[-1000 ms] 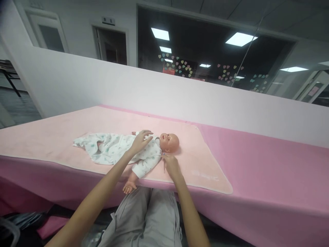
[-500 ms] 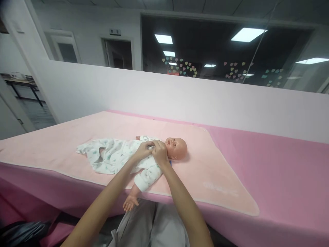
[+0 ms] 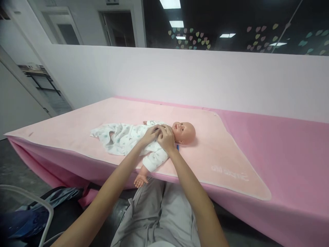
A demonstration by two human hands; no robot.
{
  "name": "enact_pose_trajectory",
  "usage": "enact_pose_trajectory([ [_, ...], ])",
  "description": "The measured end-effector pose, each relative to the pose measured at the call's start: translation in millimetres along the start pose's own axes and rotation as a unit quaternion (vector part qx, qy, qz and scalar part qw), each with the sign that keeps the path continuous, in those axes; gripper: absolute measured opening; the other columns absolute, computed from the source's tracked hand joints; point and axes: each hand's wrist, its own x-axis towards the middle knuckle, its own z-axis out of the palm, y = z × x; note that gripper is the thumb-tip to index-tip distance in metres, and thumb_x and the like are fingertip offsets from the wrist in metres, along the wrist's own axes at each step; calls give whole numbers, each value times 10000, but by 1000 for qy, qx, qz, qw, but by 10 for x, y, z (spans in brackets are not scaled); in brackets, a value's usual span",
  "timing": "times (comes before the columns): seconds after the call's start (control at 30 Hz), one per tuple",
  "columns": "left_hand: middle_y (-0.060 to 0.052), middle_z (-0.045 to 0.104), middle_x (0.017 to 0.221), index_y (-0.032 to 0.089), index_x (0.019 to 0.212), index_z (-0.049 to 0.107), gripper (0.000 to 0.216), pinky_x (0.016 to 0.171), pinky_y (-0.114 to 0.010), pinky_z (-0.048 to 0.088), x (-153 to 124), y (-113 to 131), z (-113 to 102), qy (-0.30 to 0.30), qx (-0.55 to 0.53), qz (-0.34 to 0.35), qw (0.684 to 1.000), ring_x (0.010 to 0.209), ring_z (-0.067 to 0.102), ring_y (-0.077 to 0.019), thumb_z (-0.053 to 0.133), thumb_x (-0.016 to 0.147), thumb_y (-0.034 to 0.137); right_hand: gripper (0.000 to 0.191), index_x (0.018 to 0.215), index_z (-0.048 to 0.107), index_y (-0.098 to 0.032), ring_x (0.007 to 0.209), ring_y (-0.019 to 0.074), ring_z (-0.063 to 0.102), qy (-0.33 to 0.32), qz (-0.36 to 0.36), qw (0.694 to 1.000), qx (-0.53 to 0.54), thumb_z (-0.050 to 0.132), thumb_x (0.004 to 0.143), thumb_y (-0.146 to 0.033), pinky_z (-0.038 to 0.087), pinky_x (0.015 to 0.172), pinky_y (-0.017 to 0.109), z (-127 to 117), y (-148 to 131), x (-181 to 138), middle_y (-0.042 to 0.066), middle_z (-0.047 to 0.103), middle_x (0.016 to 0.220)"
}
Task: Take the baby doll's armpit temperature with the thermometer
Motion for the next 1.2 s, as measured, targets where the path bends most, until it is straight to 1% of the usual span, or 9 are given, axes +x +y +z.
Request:
enact_pose_trajectory([
  [0.2, -55, 633, 894, 146, 925, 590, 240, 776, -302, 449, 22, -54, 10, -5, -3, -2, 1000, 824, 570, -183, 389, 825, 232, 397, 993, 611, -173, 1039, 198, 523, -7, -7, 1000, 17, 394, 707, -5, 454, 932, 343, 5, 3, 6, 102, 566, 1075],
  [0.33, -50, 636, 917, 145, 918, 610, 244, 812, -293, 437, 22, -28, -11, -1, -37, 13, 999, 872, 570, -184, 406, 811, 223, 386, 989, 616, -191, 1031, 190, 533, 12, 3, 1000, 2, 372, 748, -14, 465, 927, 341, 19, 14, -8, 90, 569, 1058],
  [0.5, -41, 640, 903, 137, 920, 614, 224, 797, -280, 442, 0, 42, -32, -11, -48, 10, 999, 857, 573, -180, 477, 752, 191, 349, 972, 626, -183, 1024, 189, 528, 51, 15, 999, 9, 370, 783, -39, 459, 935, 349, 32, 36, -17, 93, 561, 1042],
  [0.7, -51, 659, 934, 138, 951, 629, 241, 814, -290, 451, -2, 74, -33, -8, -59, 1, 998, 882, 589, -188, 496, 777, 237, 364, 978, 618, -187, 1050, 196, 515, 40, 32, 998, 21, 358, 775, -34, 452, 949, 364, 36, 35, -19, 97, 546, 1058],
  [0.83, -55, 669, 889, 126, 941, 649, 248, 780, -283, 453, -9, 66, -19, 6, -56, 3, 998, 842, 597, -185, 511, 775, 250, 361, 963, 621, -180, 1024, 191, 527, 64, 9, 997, 37, 364, 758, -29, 468, 925, 346, 40, 29, -31, 98, 550, 1029],
  [0.97, -44, 668, 853, 136, 916, 667, 241, 755, -279, 453, -15, 70, 0, 19, -58, 6, 998, 816, 593, -180, 538, 749, 253, 352, 956, 612, -196, 1011, 196, 542, 62, 3, 998, 32, 368, 752, -43, 474, 910, 358, 37, 28, -40, 89, 563, 1018],
  [1.03, -47, 666, 871, 144, 908, 662, 240, 773, -280, 456, -1, 58, -15, 45, -114, -5, 992, 833, 593, -177, 565, 724, 266, 351, 985, 599, -191, 1031, 201, 539, 59, 5, 998, 24, 369, 756, -54, 463, 921, 368, 29, 25, -32, 94, 570, 1048],
  [1.1, -56, 658, 907, 153, 931, 639, 264, 781, -274, 464, 26, 22, -58, 111, -218, -43, 969, 857, 595, -167, 567, 711, 280, 356, 1037, 579, -176, 1048, 207, 530, 46, 2, 999, 13, 382, 761, -68, 446, 934, 374, 16, 17, -17, 97, 582, 1079],
  [1.2, -65, 633, 909, 154, 961, 590, 286, 772, -251, 471, 65, -55, -156, 239, -369, -120, 890, 830, 593, -130, 529, 718, 292, 325, 1055, 576, -160, 985, 217, 543, -1, -15, 1000, -11, 436, 769, -99, 438, 900, 375, -8, -3, 6, 86, 625, 1014],
])
